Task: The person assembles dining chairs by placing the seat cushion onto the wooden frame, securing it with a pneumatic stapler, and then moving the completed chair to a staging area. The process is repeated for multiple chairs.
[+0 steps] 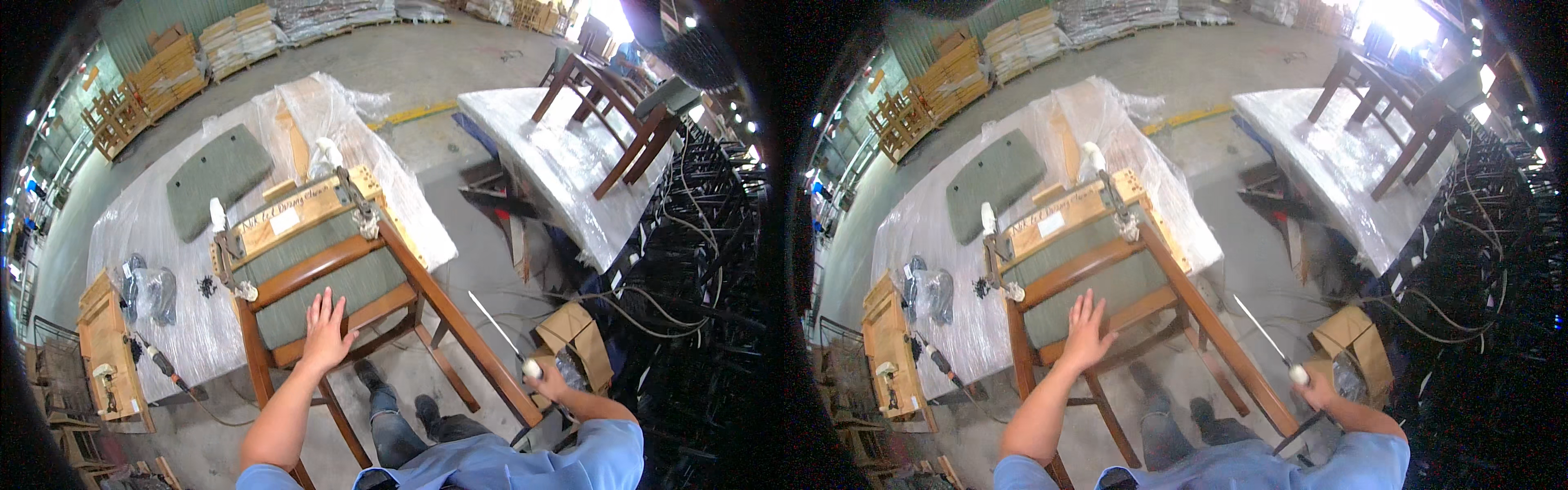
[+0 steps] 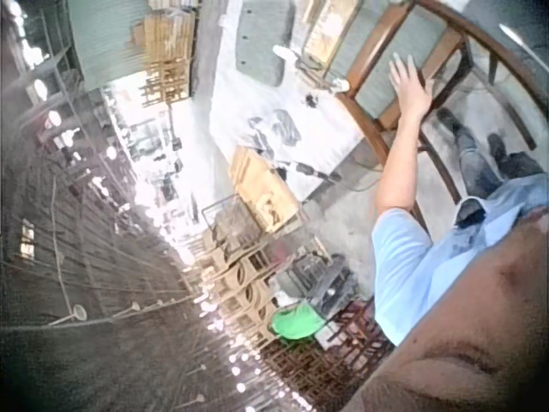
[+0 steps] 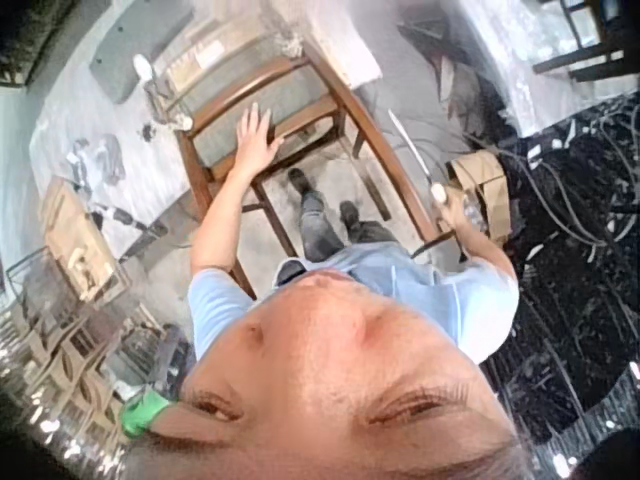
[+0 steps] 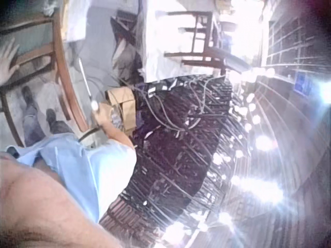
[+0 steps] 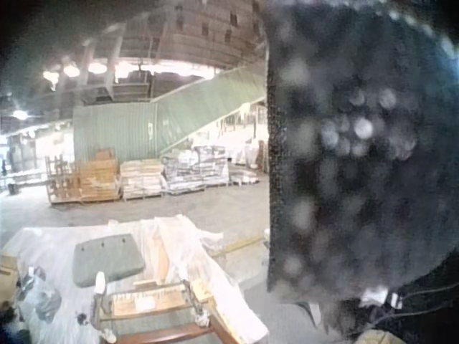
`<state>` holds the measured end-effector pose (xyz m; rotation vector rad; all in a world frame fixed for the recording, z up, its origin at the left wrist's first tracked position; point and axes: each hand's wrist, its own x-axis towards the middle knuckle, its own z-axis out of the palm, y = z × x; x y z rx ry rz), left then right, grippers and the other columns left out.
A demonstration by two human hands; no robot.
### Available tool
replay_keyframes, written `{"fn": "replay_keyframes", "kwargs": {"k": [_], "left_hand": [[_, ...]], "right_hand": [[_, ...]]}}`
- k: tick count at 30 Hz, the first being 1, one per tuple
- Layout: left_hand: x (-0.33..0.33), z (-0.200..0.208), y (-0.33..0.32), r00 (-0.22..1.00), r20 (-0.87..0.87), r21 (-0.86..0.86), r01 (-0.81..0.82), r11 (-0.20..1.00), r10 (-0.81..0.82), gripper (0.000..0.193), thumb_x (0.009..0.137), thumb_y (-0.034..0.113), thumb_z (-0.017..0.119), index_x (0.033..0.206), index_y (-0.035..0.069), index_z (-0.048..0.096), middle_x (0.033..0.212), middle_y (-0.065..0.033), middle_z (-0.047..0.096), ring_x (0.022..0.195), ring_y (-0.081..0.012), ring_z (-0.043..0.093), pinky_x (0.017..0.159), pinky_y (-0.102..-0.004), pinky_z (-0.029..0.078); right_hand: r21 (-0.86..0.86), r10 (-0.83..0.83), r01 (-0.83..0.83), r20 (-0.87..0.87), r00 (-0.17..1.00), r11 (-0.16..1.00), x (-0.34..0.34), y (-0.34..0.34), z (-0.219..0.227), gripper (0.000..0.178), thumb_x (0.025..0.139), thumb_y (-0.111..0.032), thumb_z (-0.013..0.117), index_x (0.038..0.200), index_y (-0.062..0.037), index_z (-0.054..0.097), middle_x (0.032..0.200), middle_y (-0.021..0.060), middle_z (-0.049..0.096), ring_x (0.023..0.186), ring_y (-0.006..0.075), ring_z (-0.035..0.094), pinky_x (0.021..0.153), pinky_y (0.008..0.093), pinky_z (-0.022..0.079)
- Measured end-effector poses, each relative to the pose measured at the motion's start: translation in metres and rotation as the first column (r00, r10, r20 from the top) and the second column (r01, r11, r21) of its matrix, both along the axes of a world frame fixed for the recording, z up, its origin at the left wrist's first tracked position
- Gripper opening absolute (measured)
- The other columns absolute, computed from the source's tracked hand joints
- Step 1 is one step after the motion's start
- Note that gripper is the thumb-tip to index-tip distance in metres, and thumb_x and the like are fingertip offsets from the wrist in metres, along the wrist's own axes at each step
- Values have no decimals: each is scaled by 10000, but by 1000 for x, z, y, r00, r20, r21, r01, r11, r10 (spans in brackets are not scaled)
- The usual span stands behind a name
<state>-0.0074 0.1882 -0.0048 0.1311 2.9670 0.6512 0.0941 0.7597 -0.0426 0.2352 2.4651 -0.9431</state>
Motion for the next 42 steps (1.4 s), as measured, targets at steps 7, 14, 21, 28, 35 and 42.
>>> {"fn": "replay_keyframes", "kwargs": {"k": [7,14,21,28,35,42], "left_hand": [[-1,-12,-4,1000,-18,20,4,1000,-4,799,854,364,747,1509,58,409,1663,-235,132,1512,-461,160,1210,-613,171],[-3,-19,-3,999,-28,187,-11,982,17,698,847,397,742,1424,64,533,1648,-243,188,1503,-472,175,1191,-639,171],[-3,-3,-7,995,-4,254,-93,963,97,675,858,425,729,1402,63,563,1644,-266,185,1499,-503,157,1192,-650,131],[-26,-5,10,994,103,240,13,971,-38,676,837,543,710,1390,170,601,1661,-282,90,1477,-599,41,1118,-767,29],[-49,-10,-15,955,240,217,119,969,-172,773,803,661,698,1430,224,577,1661,-288,64,1478,-607,-17,1123,-767,19],[-137,95,-131,921,-87,618,-248,746,379,484,900,205,722,1275,-77,603,1185,-232,682,1075,-289,671,945,-379,511]], "right_hand": [[227,212,-161,-223,951,961,-267,-164,0,568,853,-516,704,1151,-38,626,899,204,713,876,394,703,783,489,544],[376,130,-31,-242,961,926,-435,-313,-21,595,897,-542,628,1233,-53,661,1215,217,665,1179,388,616,986,500,492],[543,232,-107,-167,958,833,-462,-368,9,555,949,-519,569,1193,-35,691,1277,225,641,1230,424,579,1028,553,455],[-134,38,-80,-291,956,988,-558,-497,83,662,949,-583,537,968,53,718,926,292,716,883,393,720,815,486,541],[-226,-39,-51,-378,925,973,-540,-555,85,448,923,-425,674,1067,-1,692,817,155,706,641,267,683,640,427,554],[-448,72,-273,-416,906,852,-547,-526,141,373,919,-336,693,1191,-91,624,850,117,684,632,185,657,605,389,541]]}}
